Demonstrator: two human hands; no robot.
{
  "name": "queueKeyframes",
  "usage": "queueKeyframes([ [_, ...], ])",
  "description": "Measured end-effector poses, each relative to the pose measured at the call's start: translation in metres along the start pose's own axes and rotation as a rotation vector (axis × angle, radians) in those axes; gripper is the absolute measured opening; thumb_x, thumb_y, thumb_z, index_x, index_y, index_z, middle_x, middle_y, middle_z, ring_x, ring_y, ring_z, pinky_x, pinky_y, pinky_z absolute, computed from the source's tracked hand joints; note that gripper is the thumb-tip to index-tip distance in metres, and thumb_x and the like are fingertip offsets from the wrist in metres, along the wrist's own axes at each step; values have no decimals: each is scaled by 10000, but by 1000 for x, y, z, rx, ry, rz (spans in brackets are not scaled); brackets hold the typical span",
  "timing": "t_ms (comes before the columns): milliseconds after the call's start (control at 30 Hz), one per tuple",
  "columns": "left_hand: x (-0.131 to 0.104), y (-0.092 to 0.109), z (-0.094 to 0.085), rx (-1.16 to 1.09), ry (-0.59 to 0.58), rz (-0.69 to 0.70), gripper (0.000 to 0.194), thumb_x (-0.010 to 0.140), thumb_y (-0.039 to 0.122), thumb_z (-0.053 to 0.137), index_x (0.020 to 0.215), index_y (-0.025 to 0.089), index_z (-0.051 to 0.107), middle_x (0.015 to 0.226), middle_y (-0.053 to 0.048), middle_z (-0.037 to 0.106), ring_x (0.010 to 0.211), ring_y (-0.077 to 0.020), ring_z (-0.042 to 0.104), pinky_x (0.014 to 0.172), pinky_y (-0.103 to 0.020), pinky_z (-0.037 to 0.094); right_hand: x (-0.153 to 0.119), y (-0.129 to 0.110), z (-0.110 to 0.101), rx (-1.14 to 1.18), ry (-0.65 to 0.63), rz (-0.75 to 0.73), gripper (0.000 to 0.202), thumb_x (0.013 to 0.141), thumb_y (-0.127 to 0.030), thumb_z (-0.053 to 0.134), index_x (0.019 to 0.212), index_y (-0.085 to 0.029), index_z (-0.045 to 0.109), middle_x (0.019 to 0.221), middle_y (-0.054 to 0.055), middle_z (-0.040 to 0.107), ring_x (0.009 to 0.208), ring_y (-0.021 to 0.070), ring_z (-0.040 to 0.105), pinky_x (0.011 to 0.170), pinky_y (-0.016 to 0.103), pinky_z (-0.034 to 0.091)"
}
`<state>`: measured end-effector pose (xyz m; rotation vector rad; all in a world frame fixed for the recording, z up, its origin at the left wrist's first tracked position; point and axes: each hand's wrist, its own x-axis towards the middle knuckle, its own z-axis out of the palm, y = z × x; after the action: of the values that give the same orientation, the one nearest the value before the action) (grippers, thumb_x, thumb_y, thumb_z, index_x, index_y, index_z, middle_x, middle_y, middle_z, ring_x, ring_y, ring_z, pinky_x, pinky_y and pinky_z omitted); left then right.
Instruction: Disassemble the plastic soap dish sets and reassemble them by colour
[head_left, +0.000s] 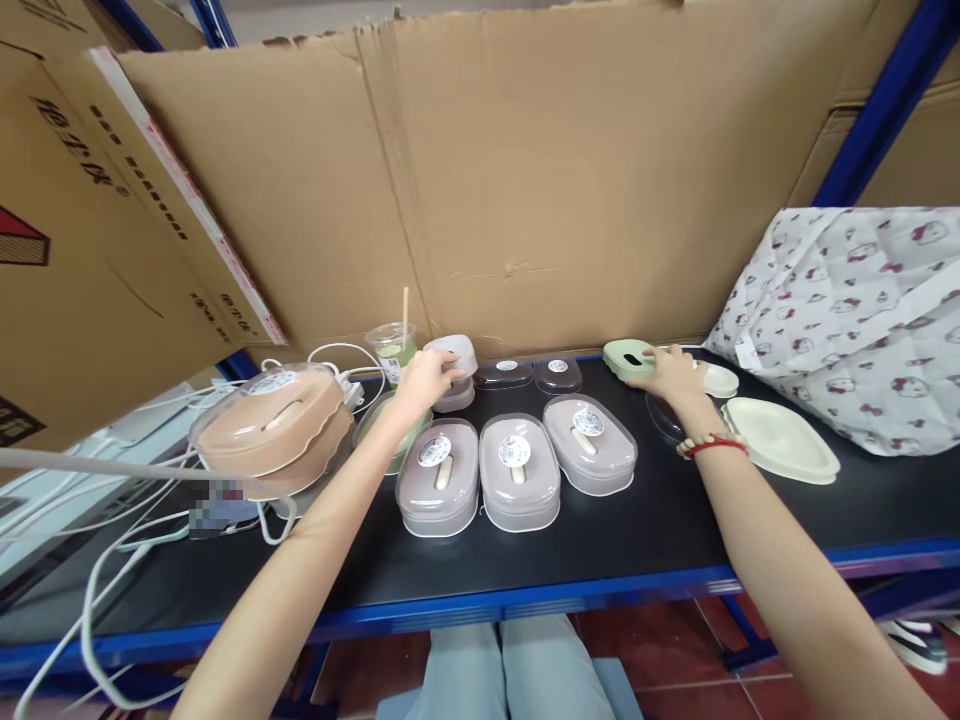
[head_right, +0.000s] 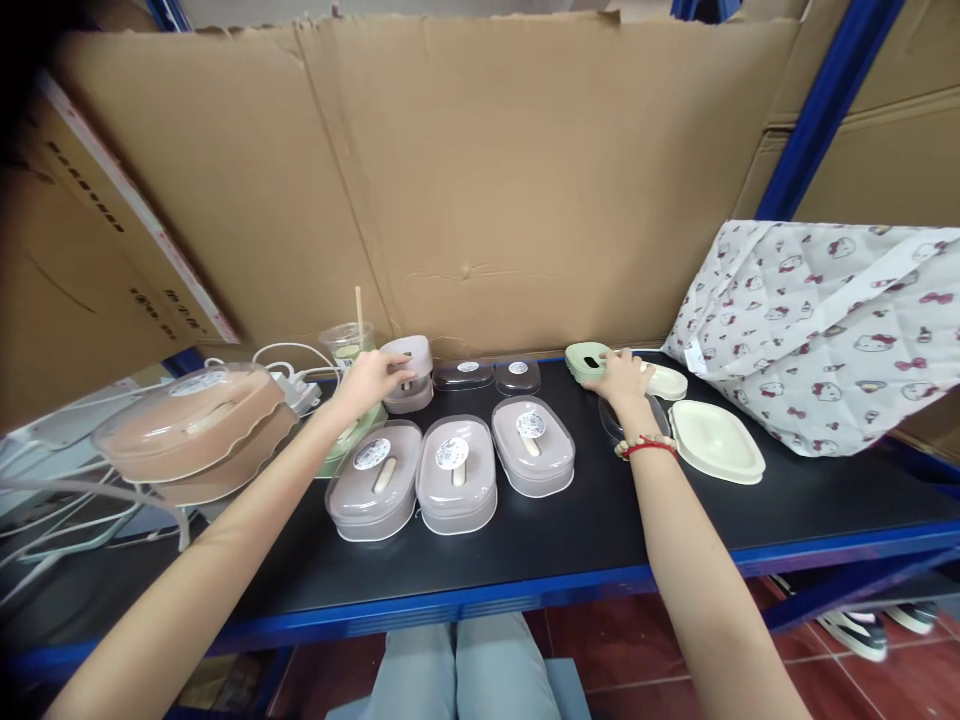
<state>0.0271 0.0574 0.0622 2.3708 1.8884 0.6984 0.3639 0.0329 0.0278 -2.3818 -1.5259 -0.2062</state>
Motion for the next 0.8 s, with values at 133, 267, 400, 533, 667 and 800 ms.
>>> queueKeyframes([
  [133, -13, 6, -3, -480, 202, 4, 328, 761, 303, 635, 1034, 159, 746, 1007, -87, 756, 916, -267, 680, 849, -353, 496, -4, -5, -3, 77, 39, 60, 663, 690, -519, 662, 1232, -154, 547, 1239, 208, 534, 1202, 394, 459, 971, 525, 317],
  [267, -22, 14, 1, -990, 231, -58, 328, 679, 391, 711, 908, 160, 757, 884, -51, 758, 795, -214, 660, 717, -309, 521, -4, 3, -7, 221, 126, 173, 582, 782, -525, 522, 1191, -114, 580, 1227, 247, 542, 1190, 392, 472, 973, 543, 325],
  [400, -26, 16, 3, -1351, 135, -166, 353, 633, 446, 768, 859, 180, 718, 828, -47, 728, 751, -179, 658, 649, -294, 545, 1, 30, -4, 369, 295, 360, 440, 767, -393, 471, 1074, -126, 640, 1161, 283, 578, 1152, 451, 481, 881, 642, 345],
  [533, -30, 12, 1, -1470, 82, -230, 322, 642, 420, 777, 851, 189, 692, 829, -51, 726, 725, -164, 671, 665, -315, 569, 2, 53, -3, 361, 168, 483, 413, 676, -369, 577, 1019, -150, 654, 1126, 300, 608, 1161, 502, 463, 837, 682, 336],
  [667, -36, 7, -3, -1463, 102, -200, 285, 670, 413, 761, 841, 196, 691, 894, -62, 735, 796, -180, 686, 679, -308, 572, 1, 57, -10, 288, -16, 516, 551, 694, -436, 637, 1116, -82, 626, 1206, 361, 553, 1210, 476, 451, 869, 595, 357],
  [800, -37, 2, -7, -1530, 86, -232, 246, 680, 388, 765, 820, 206, 676, 831, -35, 725, 743, -166, 677, 703, -344, 584, 9, 61, -13, 252, -14, 548, 534, 708, -398, 639, 1118, -56, 619, 1128, 389, 568, 1121, 474, 527, 832, 577, 361],
])
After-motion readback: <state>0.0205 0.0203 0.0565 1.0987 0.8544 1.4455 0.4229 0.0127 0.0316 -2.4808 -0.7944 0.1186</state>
